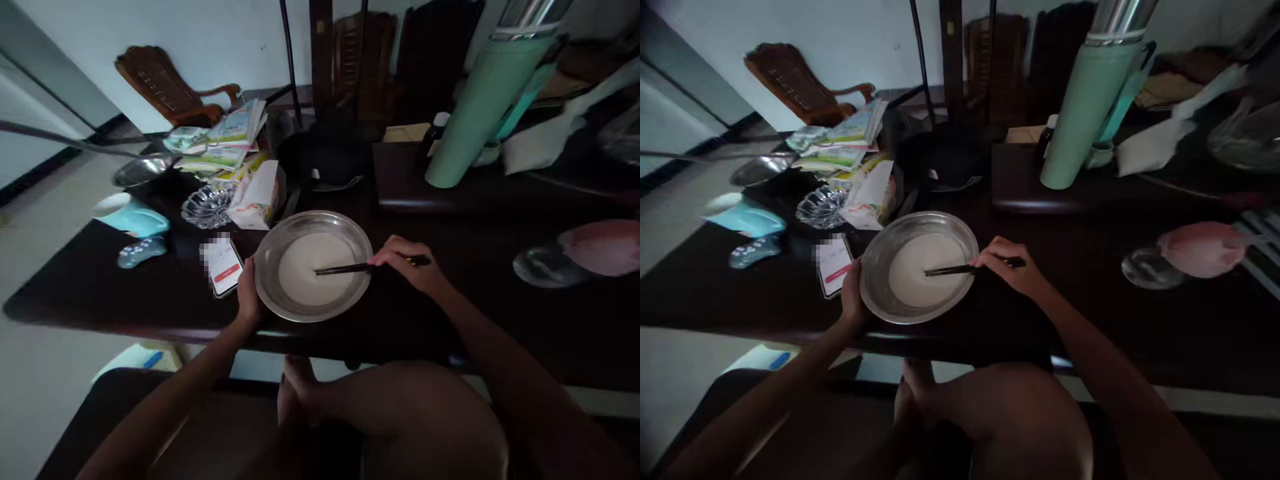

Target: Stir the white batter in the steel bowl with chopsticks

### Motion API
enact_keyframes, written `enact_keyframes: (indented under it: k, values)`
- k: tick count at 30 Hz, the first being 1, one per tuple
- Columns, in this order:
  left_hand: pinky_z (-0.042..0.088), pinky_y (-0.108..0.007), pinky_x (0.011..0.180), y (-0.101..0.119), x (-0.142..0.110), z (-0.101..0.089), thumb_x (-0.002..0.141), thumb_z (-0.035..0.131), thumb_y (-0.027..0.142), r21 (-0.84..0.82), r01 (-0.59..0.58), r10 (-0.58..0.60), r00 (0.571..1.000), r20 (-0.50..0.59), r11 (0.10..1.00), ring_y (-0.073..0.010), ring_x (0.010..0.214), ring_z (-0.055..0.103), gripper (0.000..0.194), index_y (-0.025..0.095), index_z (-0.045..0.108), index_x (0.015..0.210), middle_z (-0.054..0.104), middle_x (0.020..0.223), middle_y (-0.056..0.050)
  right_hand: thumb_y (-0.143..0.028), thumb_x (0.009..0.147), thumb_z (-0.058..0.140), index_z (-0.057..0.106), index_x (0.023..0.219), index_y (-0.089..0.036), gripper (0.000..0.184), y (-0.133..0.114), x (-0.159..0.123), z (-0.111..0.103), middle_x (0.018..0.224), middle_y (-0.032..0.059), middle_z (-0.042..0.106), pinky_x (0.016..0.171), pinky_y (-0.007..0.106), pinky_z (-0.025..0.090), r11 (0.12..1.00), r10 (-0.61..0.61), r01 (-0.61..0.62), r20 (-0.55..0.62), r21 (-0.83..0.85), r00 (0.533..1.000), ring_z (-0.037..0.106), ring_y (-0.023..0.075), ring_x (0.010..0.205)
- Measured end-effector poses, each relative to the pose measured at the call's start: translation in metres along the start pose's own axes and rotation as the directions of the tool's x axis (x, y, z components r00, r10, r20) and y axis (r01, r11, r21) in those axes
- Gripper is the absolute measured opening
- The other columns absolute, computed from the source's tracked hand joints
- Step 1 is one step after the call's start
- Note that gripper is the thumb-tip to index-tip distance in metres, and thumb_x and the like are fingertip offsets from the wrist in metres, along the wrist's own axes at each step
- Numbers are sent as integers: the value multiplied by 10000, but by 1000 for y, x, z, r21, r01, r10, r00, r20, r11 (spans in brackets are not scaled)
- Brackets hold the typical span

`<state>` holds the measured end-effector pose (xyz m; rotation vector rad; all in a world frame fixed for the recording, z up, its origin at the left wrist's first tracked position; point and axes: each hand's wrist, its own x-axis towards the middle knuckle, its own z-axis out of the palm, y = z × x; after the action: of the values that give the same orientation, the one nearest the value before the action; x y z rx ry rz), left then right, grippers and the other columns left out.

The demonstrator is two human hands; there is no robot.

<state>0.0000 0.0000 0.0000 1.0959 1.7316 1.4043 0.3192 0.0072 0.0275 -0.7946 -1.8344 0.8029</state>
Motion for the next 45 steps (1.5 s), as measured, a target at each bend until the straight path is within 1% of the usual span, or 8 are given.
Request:
enact_keyframes:
  k: [8,13,18,24,29,34,39,45]
  values:
    - [462,-372,1004,-10,4,-7,964,347,462,104,-91,88,996,27,990,-241,1015,633,471,178,709,1063,724,1045,-61,-309,965,545,732,742,-257,296,-6,1,-4,795,16,770,753,374,512,994,100,-105,-154,-22,983,668,192,766]
    - [475,-392,1000,-12,6,-9,964,367,462,69,-74,73,997,14,995,-248,1007,640,446,190,714,1032,721,1039,-66,-273,909,635,757,836,-269,142,-6,1,2,920,18,787,799,386,511,998,3,-3,4,-70,1000,653,206,850]
    - [470,-401,1002,-14,7,-9,958,381,472,93,-107,106,994,22,990,-259,1009,638,438,203,722,1014,720,1028,-67,-300,954,561,747,770,-259,265,-6,1,-2,829,19,779,779,386,508,996,55,-63,-117,-67,992,666,198,795]
    - [461,-384,1001,-19,10,-10,933,386,570,70,-103,101,994,35,992,-257,1017,631,502,203,711,1043,718,1042,-66,-281,909,633,760,831,-281,148,-6,1,1,926,7,789,805,396,507,995,-15,16,4,-99,1000,657,207,859]
    - [444,-394,1019,-19,9,-10,916,380,609,66,-95,92,995,41,993,-264,1040,625,553,187,706,1061,712,1068,-78,-302,958,549,740,750,-259,286,-6,1,-1,817,19,780,765,396,507,995,44,-56,-150,-83,988,662,202,773]
    - [431,-402,1048,-16,7,-11,951,373,512,75,-84,82,996,30,994,-265,1085,614,472,198,707,1064,706,1110,-71,-281,930,598,755,820,-268,192,-7,1,2,891,18,790,777,389,511,996,-25,23,-19,-89,1000,666,205,818]
    - [436,-393,1043,-13,5,-10,971,342,448,111,-94,92,995,31,989,-254,1072,615,454,186,700,1067,705,1091,-72,-304,957,558,739,764,-260,268,-8,1,-1,834,19,781,774,385,505,996,44,-54,-135,-73,990,675,198,788]
    - [435,-373,1031,-15,6,-11,966,330,458,123,-99,95,995,35,987,-241,1048,617,457,193,687,1075,706,1074,-63,-298,921,615,757,830,-273,170,-8,1,2,935,16,789,815,397,511,996,-2,2,8,-84,1000,670,207,867]
